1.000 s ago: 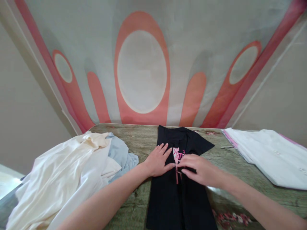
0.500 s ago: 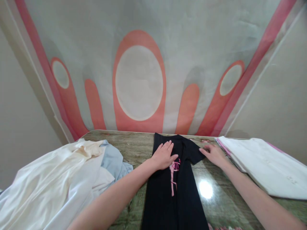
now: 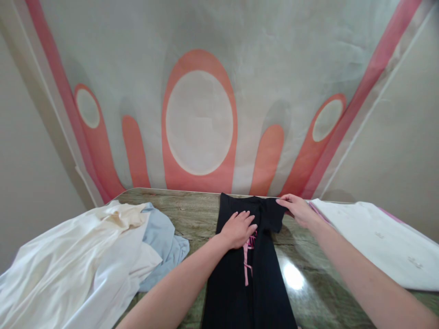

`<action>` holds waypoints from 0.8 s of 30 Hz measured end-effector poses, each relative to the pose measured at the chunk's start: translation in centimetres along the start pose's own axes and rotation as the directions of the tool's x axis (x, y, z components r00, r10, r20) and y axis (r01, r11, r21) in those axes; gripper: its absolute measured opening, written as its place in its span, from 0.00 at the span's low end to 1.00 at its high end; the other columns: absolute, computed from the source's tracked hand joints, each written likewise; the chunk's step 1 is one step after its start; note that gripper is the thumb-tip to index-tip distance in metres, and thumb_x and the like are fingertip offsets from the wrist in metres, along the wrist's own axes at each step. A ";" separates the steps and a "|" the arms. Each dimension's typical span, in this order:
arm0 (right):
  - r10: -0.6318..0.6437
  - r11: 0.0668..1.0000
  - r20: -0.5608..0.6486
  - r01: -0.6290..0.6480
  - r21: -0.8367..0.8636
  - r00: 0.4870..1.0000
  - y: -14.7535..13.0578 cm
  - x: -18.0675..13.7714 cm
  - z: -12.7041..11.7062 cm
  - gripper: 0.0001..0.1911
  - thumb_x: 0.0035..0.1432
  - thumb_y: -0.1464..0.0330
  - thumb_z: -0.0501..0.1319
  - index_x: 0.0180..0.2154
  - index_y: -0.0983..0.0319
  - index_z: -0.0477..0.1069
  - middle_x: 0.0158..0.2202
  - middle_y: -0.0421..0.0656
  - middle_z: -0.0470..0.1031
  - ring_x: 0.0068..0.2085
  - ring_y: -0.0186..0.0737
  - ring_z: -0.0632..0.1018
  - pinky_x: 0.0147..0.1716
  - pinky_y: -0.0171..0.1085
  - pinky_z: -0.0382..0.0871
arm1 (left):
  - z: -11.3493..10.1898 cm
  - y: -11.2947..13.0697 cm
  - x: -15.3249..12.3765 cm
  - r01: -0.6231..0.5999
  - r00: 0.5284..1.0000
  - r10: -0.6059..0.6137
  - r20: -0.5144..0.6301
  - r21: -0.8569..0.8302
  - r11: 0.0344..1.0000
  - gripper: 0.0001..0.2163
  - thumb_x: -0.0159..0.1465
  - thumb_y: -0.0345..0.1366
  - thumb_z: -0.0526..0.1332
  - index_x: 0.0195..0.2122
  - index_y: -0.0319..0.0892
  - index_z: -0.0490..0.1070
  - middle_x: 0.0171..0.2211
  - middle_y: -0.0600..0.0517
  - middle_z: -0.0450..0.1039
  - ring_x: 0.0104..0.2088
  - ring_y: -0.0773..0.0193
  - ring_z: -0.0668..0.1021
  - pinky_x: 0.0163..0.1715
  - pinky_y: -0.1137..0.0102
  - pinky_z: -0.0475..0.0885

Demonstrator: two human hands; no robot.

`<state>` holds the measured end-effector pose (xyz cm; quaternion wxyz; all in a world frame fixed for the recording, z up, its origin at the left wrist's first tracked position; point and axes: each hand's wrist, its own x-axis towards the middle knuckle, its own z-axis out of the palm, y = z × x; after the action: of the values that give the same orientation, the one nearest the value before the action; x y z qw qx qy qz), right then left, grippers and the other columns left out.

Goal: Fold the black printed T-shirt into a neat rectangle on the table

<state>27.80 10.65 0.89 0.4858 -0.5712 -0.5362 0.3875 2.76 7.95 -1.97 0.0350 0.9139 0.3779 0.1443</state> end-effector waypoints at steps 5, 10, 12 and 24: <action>0.122 0.898 0.101 -0.153 0.413 0.987 -4.0 2.5 4.7 0.09 0.46 0.74 0.63 0.31 0.60 0.66 0.25 0.37 0.70 0.26 0.31 0.72 0.22 0.30 0.71 | -0.2 -0.1 -0.1 -0.046 0.999 0.046 0.001 0.033 0.998 0.20 0.66 0.40 0.42 0.56 0.41 0.58 0.58 0.45 0.57 0.58 0.60 0.59 0.56 0.61 0.52; 0.120 0.871 0.224 -0.211 0.444 0.967 -4.4 3.1 9.9 0.11 0.47 0.81 0.60 0.32 0.61 0.64 0.25 0.37 0.70 0.27 0.31 0.74 0.28 0.32 0.75 | -0.5 0.0 -0.2 -0.093 0.995 0.089 0.049 0.099 0.991 0.15 0.62 0.34 0.47 0.47 0.36 0.66 0.49 0.42 0.67 0.53 0.57 0.66 0.56 0.61 0.53; 0.125 0.866 0.289 -0.246 0.434 0.949 -4.0 2.9 10.9 0.12 0.46 0.81 0.60 0.33 0.62 0.64 0.26 0.39 0.72 0.29 0.33 0.76 0.31 0.36 0.76 | -0.6 -0.1 -0.3 -0.098 0.993 0.091 0.068 0.112 0.989 0.13 0.61 0.32 0.48 0.41 0.35 0.69 0.44 0.42 0.70 0.50 0.55 0.68 0.56 0.60 0.53; -0.005 0.986 -0.064 0.015 0.165 0.998 2.7 6.0 4.6 0.11 0.48 0.80 0.56 0.35 0.63 0.67 0.32 0.43 0.75 0.33 0.35 0.76 0.35 0.38 0.73 | -1.2 -4.2 1.1 0.311 0.890 -0.446 -0.089 -0.598 0.739 0.13 0.62 0.38 0.49 0.32 0.39 0.70 0.31 0.50 0.72 0.35 0.63 0.73 0.38 0.69 0.68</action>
<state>24.79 17.32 -2.30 0.5501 -0.5383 -0.4896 0.4097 0.26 11.65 -1.35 0.2909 0.7417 0.4977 0.3430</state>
